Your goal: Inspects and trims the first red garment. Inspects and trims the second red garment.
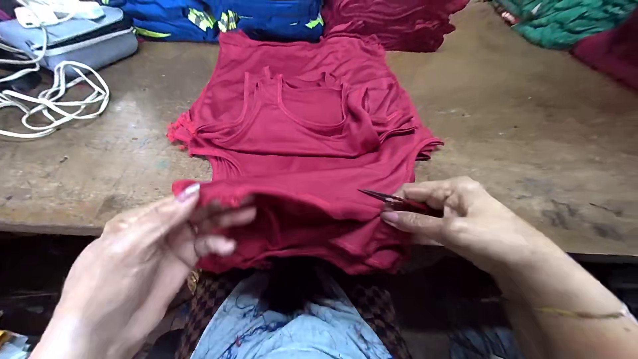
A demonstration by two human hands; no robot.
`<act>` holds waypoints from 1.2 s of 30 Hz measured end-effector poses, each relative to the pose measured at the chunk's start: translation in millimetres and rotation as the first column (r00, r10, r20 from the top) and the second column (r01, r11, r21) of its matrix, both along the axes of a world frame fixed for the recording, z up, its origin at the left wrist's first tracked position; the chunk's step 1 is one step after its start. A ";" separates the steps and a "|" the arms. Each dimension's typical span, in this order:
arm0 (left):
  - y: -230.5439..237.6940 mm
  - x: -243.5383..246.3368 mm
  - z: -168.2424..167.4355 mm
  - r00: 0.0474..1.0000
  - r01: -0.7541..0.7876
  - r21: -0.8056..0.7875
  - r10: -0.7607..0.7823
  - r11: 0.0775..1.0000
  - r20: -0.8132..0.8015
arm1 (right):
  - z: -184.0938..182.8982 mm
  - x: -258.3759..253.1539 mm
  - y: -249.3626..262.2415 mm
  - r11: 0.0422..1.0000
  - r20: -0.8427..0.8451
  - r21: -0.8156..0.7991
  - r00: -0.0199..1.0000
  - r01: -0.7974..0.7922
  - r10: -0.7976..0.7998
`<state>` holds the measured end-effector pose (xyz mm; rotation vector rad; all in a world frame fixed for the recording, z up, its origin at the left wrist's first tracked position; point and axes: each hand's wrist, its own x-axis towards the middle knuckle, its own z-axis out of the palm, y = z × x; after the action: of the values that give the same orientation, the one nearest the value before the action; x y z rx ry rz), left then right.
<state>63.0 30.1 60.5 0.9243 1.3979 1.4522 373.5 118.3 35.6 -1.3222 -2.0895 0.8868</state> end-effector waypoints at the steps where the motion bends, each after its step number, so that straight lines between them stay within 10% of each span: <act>1: 11.1 2.1 1.6 1.000 -0.009 0.013 0.009 1.000 -0.001 | 1.8 -1.5 3.6 0.999 -0.014 -0.051 1.000 0.013 -0.014; 6: 39.6 2.2 -31.1 0.817 0.234 0.238 -0.058 0.943 -0.573 | -7.2 -16.1 21.6 0.968 -0.147 -0.191 0.971 0.162 -0.191; 10: 36.2 48.4 -22.9 0.717 0.336 0.212 -0.103 0.918 -0.689 | -11.8 -4.5 3.3 0.991 -0.131 -0.062 0.983 0.121 -0.128; 17: 75.3 75.8 -57.8 0.661 0.542 0.197 -0.269 0.817 -0.701 | -50.3 44.4 -40.1 0.996 -0.164 -0.082 0.986 -0.041 0.027; 26: 79.0 76.7 -24.3 0.858 0.513 0.316 -0.474 0.798 -0.198 | -26.2 10.0 -28.3 0.967 -0.418 0.133 0.897 0.218 -0.145; 36: 61.0 64.1 -26.2 0.825 0.557 0.312 -0.555 0.770 -0.105 | -30.1 -8.9 -26.6 0.935 -0.608 0.119 0.769 0.333 -0.197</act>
<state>127.1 91.0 34.3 1.4195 0.7746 1.2247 364.6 91.6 5.5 -1.0184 -1.4218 0.7819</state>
